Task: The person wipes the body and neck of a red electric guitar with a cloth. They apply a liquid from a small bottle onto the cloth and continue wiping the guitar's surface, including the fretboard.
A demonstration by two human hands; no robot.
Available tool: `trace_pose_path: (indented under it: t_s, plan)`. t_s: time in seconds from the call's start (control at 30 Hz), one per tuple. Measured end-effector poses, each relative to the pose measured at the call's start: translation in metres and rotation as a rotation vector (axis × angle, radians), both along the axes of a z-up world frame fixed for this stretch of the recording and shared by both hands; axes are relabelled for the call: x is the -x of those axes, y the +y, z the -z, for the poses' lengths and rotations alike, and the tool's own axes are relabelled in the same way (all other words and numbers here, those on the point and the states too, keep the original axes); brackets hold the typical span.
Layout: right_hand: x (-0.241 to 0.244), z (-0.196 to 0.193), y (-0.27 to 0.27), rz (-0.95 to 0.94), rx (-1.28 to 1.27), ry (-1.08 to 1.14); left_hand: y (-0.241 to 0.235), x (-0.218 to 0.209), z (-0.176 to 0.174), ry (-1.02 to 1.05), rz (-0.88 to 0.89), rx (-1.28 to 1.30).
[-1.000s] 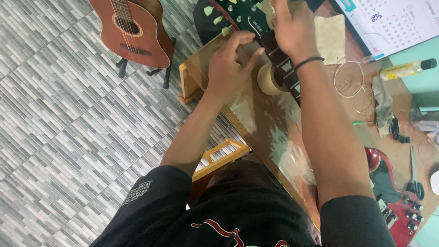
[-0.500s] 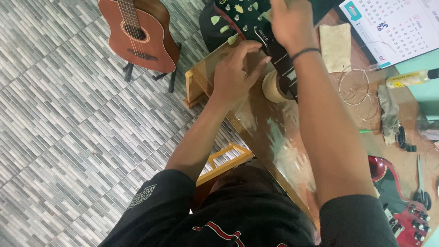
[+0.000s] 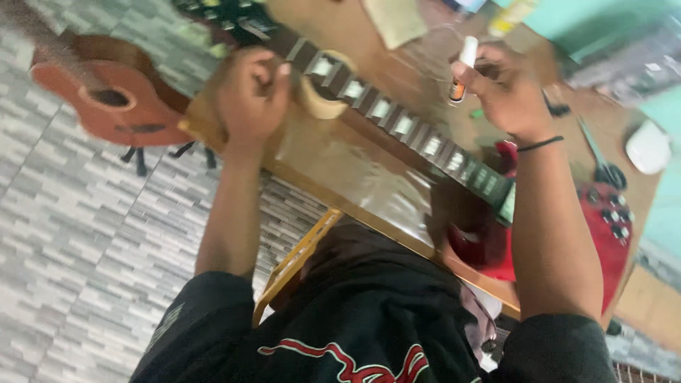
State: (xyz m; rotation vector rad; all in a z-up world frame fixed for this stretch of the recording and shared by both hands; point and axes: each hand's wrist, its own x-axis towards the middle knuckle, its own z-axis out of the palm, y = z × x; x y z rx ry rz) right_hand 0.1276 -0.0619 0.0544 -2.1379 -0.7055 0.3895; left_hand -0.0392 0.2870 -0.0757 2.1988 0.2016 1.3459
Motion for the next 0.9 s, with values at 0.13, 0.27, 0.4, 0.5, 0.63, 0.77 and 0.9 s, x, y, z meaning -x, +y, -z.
trace_pose_path:
  t_s: [0.13, 0.27, 0.4, 0.5, 0.63, 0.77, 0.9]
  plan:
    - [0.0, -0.009, -0.087, 0.147, 0.009, -0.101, -0.019, 0.001, -0.004, 0.022, 0.065, -0.03]
    - [0.001, -0.009, -0.146, 0.375, 0.253, -0.149, -0.069, -0.015, -0.024, 0.023, 0.17, -0.028]
    - [0.018, -0.014, -0.169, 0.353, 0.177, -0.137, -0.122, -0.047, -0.048, -0.017, 0.447, -0.13]
    - [-0.004, 0.029, -0.206, 0.464, 0.274, -0.298, -0.16, -0.057, -0.086, -0.052, 0.534, -0.178]
    - [0.002, 0.033, -0.214, 0.504, 0.236, -0.238, -0.193, -0.085, -0.098, -0.105, 0.655, -0.163]
    - [0.009, 0.037, -0.218, 0.543, 0.291, -0.208, -0.228, -0.118, -0.095, 0.05, 0.671, -0.255]
    - [0.006, 0.043, -0.229, 0.504, 0.256, -0.254, -0.27, -0.155, -0.108, 0.559, 0.839, -0.314]
